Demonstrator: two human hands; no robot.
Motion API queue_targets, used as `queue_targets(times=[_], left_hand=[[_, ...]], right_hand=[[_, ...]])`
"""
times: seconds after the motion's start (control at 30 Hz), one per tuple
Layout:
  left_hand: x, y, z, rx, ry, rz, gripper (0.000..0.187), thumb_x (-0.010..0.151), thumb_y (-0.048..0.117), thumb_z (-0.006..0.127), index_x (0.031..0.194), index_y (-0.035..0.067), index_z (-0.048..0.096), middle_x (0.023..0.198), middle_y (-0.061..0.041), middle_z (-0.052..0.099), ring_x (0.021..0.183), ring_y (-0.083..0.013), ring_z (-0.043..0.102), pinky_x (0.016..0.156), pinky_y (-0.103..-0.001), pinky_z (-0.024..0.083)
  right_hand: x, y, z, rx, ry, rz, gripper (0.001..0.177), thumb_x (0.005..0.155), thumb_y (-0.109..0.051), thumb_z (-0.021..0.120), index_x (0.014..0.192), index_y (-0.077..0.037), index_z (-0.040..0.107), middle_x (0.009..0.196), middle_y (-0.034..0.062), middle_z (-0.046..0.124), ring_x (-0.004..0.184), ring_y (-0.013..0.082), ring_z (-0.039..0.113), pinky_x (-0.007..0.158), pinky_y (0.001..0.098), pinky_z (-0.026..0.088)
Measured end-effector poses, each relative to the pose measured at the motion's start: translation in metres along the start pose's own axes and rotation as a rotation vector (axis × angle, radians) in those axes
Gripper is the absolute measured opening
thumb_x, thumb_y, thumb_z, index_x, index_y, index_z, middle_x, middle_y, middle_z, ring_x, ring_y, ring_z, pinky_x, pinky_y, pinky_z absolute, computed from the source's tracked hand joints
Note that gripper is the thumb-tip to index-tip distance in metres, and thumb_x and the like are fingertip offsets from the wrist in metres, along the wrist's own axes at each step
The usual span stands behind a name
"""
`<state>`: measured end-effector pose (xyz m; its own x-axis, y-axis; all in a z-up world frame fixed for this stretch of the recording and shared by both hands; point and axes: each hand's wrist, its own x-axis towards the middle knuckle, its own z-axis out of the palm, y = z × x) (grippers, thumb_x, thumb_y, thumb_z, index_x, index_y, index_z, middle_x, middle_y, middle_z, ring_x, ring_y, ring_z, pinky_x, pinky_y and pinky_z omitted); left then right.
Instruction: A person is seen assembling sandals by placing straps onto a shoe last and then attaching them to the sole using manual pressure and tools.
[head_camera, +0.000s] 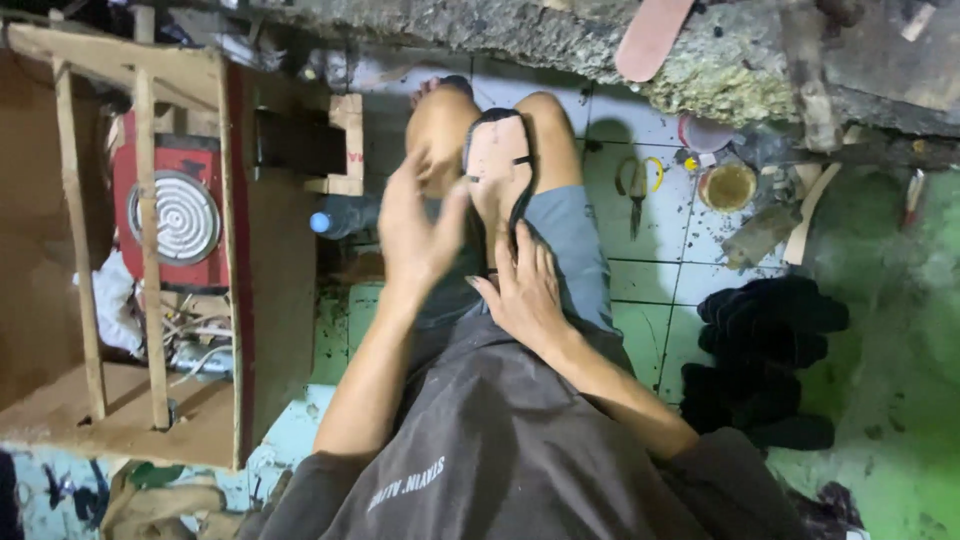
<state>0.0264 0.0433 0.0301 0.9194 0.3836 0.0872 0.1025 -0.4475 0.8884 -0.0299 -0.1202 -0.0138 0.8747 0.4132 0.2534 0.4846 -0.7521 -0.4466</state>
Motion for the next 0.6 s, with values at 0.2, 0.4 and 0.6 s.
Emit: queue_targets(times=[0.2, 0.4, 0.6], left_hand=[[0.027, -0.013, 0.096, 0.897, -0.057, 0.239, 0.089, 0.066, 0.062, 0.086, 0.137, 0.025, 0.049, 0.127, -0.009, 0.049, 0.114, -0.0310, 0.052, 0.091, -0.045, 0.046], [0.023, -0.032, 0.008, 0.053, -0.101, 0.289, 0.067, 0.063, 0.042, 0.088, 0.122, 0.021, 0.063, 0.115, -0.007, 0.056, 0.106, -0.0323, 0.062, 0.090, -0.040, 0.052], [-0.008, -0.101, -0.031, -0.782, -0.117, -0.017, 0.101, 0.076, 0.035, 0.081, 0.158, 0.008, 0.029, 0.162, -0.009, 0.027, 0.154, -0.0180, 0.010, 0.128, -0.035, 0.009]], right_hand=[[0.007, 0.015, -0.022, 0.169, -0.112, -0.032, 0.049, 0.091, -0.029, 0.071, 0.126, 0.003, 0.058, 0.117, 0.0268, 0.060, 0.101, 0.0425, 0.066, 0.088, 0.0475, 0.053], [-0.006, 0.034, -0.018, 0.479, 0.105, 0.310, 0.052, 0.094, -0.020, 0.074, 0.133, 0.008, 0.054, 0.118, 0.0249, 0.058, 0.105, 0.0378, 0.066, 0.085, 0.0375, 0.060], [-0.017, 0.028, -0.020, 0.996, -0.275, 0.601, 0.097, 0.076, -0.024, 0.086, 0.157, -0.010, 0.033, 0.152, 0.0256, 0.040, 0.142, 0.0355, 0.040, 0.118, 0.0426, 0.034]])
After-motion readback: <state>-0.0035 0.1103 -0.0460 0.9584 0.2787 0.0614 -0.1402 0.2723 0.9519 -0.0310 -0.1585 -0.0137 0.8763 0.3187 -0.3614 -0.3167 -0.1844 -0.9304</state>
